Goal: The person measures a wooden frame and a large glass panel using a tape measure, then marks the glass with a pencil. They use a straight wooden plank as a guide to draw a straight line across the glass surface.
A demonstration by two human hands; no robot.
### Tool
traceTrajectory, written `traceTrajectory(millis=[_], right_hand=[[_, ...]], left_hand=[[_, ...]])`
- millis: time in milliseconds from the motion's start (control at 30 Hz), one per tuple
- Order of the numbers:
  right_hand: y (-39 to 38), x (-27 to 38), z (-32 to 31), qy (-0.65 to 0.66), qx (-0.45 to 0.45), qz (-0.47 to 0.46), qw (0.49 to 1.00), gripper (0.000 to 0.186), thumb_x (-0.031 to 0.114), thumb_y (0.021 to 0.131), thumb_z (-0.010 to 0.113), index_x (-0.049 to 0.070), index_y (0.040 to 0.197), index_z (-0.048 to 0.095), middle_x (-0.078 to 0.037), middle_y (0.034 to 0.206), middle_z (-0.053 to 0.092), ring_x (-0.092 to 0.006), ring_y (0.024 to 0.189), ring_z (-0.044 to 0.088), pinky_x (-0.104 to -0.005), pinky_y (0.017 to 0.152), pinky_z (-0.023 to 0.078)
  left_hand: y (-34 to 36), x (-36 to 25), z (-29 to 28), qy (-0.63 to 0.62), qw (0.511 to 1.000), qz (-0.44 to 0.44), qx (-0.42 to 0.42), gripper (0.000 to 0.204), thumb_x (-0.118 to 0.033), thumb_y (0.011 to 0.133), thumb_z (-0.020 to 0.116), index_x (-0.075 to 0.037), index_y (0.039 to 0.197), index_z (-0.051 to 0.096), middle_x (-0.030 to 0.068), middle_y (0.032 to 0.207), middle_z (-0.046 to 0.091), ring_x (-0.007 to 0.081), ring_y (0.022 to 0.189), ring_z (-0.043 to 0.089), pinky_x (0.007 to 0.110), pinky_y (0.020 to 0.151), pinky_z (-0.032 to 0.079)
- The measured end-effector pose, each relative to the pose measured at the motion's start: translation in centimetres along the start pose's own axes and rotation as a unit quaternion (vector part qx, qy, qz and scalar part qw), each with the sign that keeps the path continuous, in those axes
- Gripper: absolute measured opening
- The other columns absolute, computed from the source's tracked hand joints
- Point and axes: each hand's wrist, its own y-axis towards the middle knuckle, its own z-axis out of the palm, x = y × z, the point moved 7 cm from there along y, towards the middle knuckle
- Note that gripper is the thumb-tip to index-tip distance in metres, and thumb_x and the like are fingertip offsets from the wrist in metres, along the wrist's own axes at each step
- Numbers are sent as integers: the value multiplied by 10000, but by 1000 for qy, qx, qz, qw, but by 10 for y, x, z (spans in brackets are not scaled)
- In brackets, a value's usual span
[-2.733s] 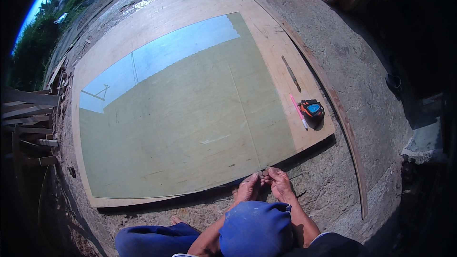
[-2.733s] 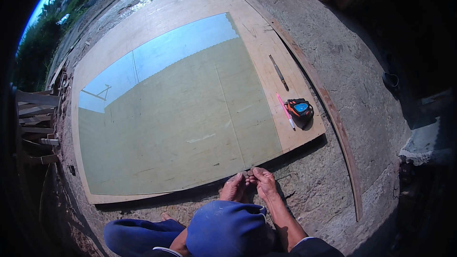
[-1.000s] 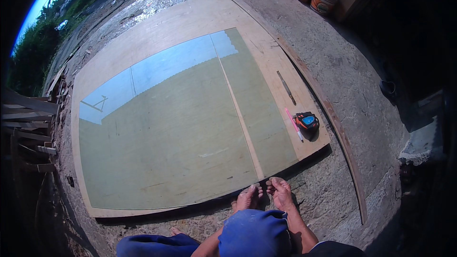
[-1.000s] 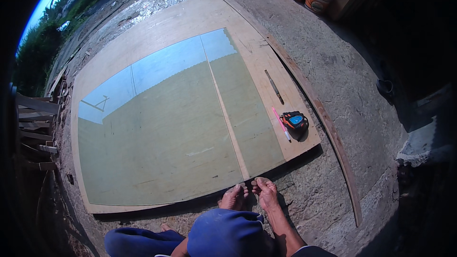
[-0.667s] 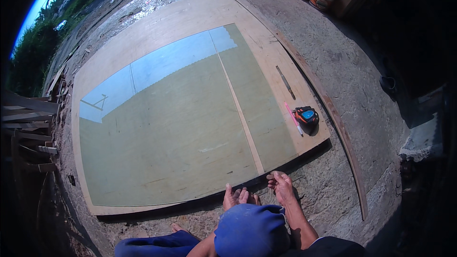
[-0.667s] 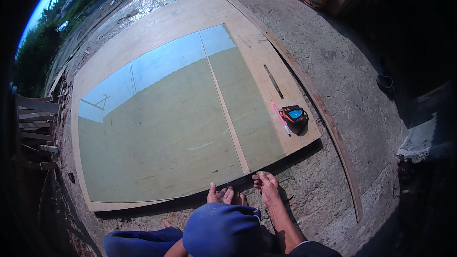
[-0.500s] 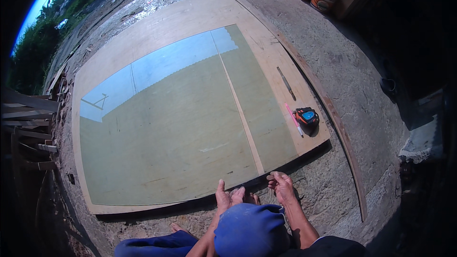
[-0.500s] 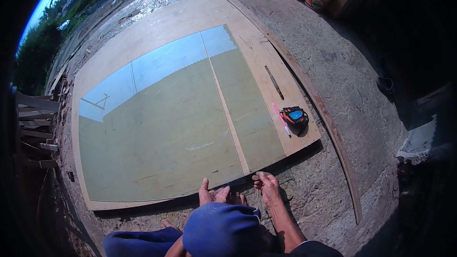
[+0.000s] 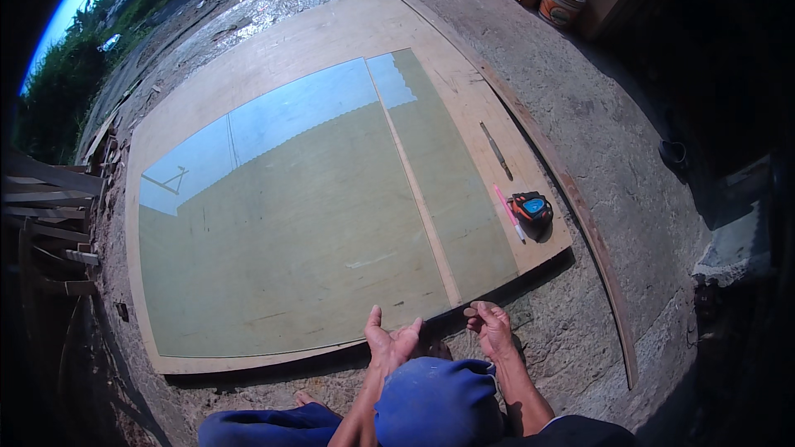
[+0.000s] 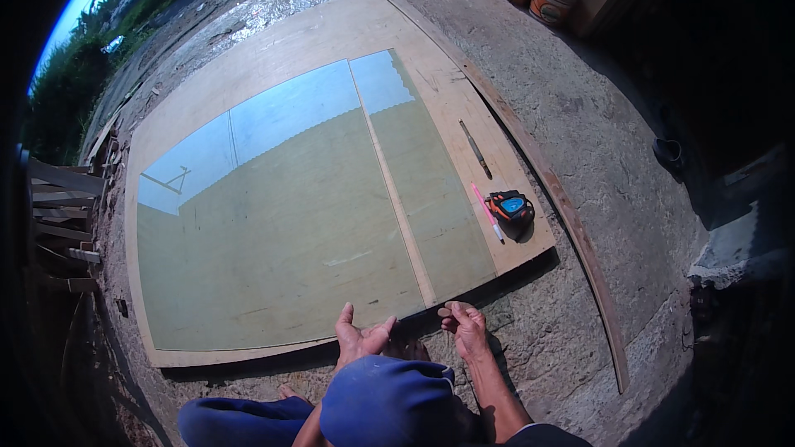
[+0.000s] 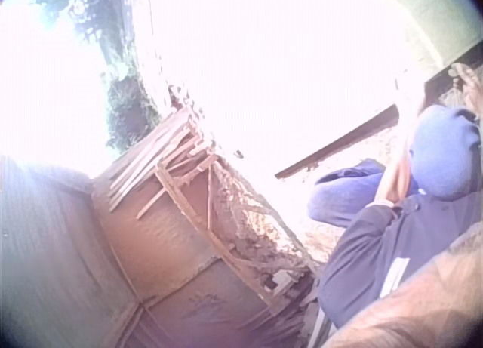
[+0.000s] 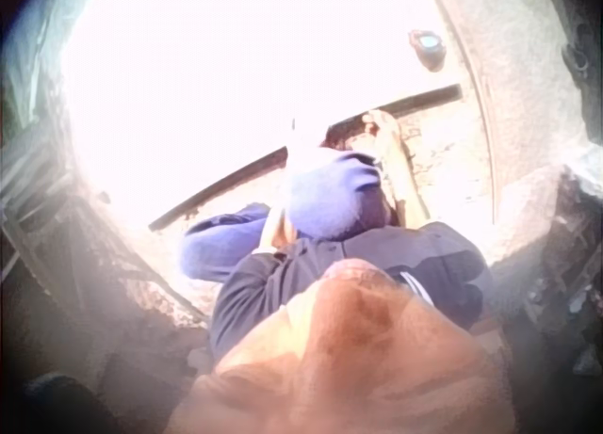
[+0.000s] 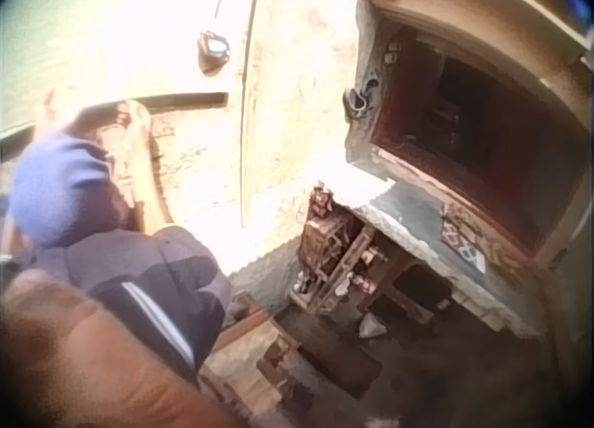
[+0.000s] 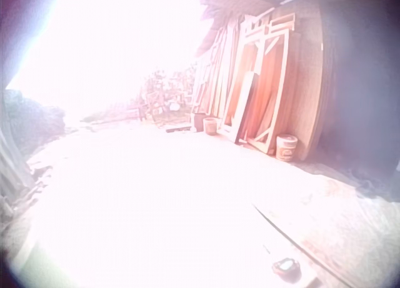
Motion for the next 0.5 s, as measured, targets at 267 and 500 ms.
traceTrajectory(millis=[267,500], right_hand=[[-8,9,3,-10,-15,6,1000,228,270,969,686,59,1053,709,-102,873,756,-126,656,680,-287,617,585],[-20,44,23,-13,-12,-26,1000,357,348,979,654,87,1222,634,-114,782,746,-132,566,654,-267,578,569]], left_hand=[[-6,14,-11,73,997,17,2,1086,-534,906,652,77,1552,28,286,1627,117,434,1487,234,527,1216,252],[-12,60,-37,236,955,-168,62,824,-576,872,716,89,1247,406,289,1301,525,454,1149,610,552,981,540]])
